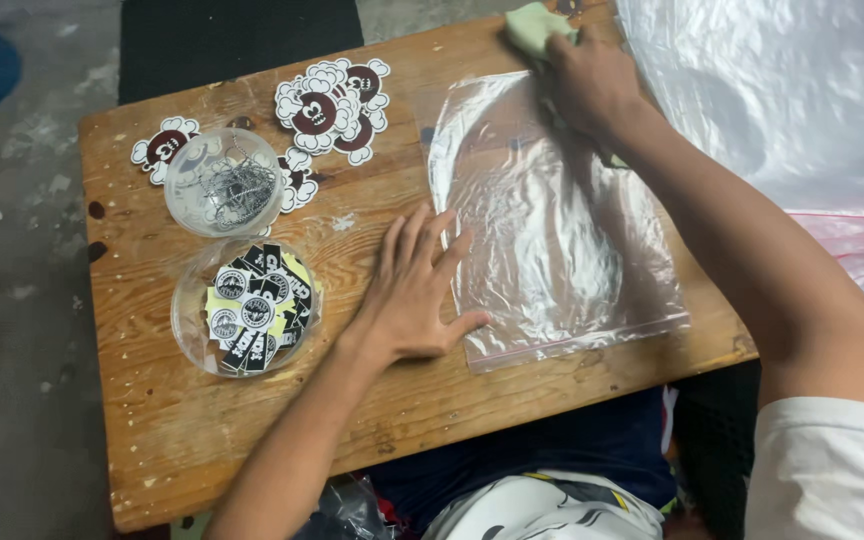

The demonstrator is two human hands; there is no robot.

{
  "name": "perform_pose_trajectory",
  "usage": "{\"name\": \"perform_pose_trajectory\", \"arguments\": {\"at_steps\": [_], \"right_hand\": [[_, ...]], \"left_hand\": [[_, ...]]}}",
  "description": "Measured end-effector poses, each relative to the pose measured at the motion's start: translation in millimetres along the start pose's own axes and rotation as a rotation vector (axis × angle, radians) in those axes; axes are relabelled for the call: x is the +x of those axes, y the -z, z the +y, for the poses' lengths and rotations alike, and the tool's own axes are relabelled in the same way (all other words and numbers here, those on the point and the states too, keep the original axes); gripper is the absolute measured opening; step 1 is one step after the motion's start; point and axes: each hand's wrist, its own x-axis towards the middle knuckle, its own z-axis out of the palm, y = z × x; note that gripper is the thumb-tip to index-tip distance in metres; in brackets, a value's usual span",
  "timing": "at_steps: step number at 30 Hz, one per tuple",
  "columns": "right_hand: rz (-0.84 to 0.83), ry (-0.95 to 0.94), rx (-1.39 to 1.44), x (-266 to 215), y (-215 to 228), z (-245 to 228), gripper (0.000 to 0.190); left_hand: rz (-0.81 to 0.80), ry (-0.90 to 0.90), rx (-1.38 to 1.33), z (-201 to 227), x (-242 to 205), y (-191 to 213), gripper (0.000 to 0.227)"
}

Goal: The person wipes a black bag with a green cloth, then peels the backing off a sticker and applies it to the bag. They then wipe a clear plastic bag with the cloth and place the black bag inside the plastic bag.

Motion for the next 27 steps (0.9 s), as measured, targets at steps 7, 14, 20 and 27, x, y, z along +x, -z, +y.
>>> {"name": "perform_pose_trajectory", "arguments": {"at_steps": [7, 14, 20, 27], "right_hand": [[-0.104, -0.122, -0.077, -40.6, 1.3, 23.2, 0.03], [-0.129, 0.111, -0.19, -152.2, 22.8, 9.2, 0.052], [-0.183, 0.184, -0.17, -243.5, 49.8, -8.6, 0.066], [-0.286, 0.481, 0.069, -242.4, 79.8, -41.7, 0.046]], "left_hand": [[-0.065, 0.027, -0.099, -1.0, 1.3, 2.2, 0.094], [0.118, -0.009, -0.118, -6.5, 1.8, -9.3, 0.058], [0.203, -0.038, -0.184, -6.5, 2.2, -2.8, 0.054], [0.222, -0.042, -0.222, -15.2, 2.5, -10.2, 0.061]]}}
